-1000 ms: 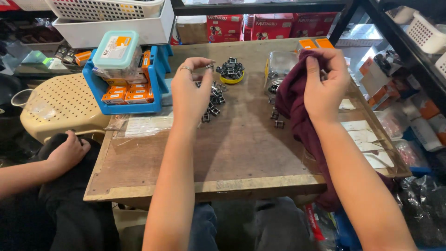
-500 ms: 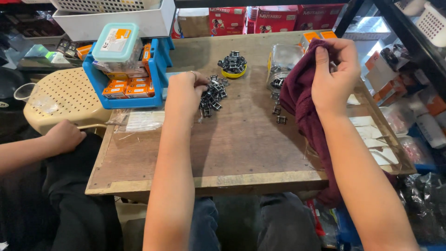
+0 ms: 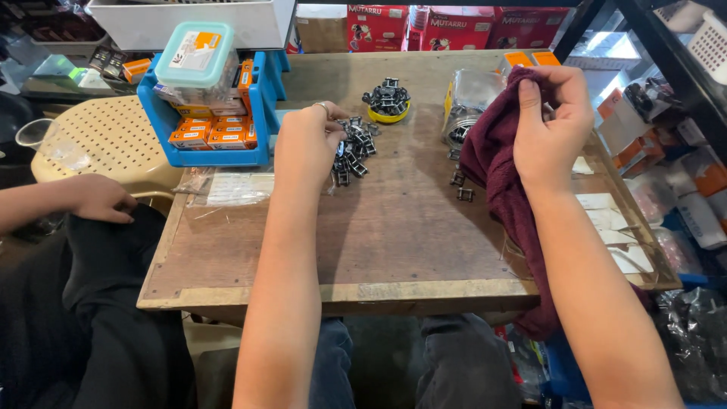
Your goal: Cleaning small metal clips or connectors with a cloth.
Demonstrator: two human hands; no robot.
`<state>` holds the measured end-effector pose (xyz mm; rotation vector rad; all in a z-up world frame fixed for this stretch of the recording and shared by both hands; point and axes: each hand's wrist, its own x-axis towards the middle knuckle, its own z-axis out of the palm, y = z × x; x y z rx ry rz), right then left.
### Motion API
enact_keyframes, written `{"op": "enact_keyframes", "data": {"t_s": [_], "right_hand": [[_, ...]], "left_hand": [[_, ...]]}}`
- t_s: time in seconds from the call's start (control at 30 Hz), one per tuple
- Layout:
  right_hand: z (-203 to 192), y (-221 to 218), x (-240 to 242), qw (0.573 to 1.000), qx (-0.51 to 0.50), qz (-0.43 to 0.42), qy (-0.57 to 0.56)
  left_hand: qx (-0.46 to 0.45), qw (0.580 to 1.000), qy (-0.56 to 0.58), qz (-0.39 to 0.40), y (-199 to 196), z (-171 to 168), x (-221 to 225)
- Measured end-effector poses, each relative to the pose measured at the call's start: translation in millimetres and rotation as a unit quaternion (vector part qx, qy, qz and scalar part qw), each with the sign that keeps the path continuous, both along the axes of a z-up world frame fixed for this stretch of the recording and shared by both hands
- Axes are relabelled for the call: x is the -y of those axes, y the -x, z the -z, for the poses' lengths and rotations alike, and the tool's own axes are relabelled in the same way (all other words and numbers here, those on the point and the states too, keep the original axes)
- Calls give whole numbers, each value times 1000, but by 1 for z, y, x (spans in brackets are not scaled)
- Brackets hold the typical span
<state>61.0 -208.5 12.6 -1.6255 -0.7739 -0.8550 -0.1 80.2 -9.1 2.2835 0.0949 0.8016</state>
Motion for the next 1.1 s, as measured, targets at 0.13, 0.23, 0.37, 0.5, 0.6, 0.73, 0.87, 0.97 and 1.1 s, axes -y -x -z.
{"op": "enact_keyframes", "data": {"t_s": [0.13,0.23,0.37,0.5,0.6,0.73,0.87,0.97,1.1], "right_hand": [[-4,2,1,1000,13,3,7],[-8,0,7,999,46,26,12],[-10,-9,22,985,130,106,-45],[-10,-14,29,982,137,81,-104],[-7,-17,30,983,126,85,-106],[-6,-17,24,982,121,116,-92],[-6,-7,13,995,70,40,-58],[-8,6,1,998,52,25,-3],[4,3,-10,990,89,86,63]], "left_hand": [[-5,996,-76,-40,6,-6,6],[14,994,-94,-48,10,-15,19],[95,986,-130,43,0,-3,46],[170,954,-178,173,-7,17,93],[143,933,-240,225,-14,44,116],[134,930,-258,226,-13,47,113],[108,940,-243,215,-15,49,106],[100,937,-255,217,-17,51,105],[-5,920,-339,196,-14,33,105]]}}
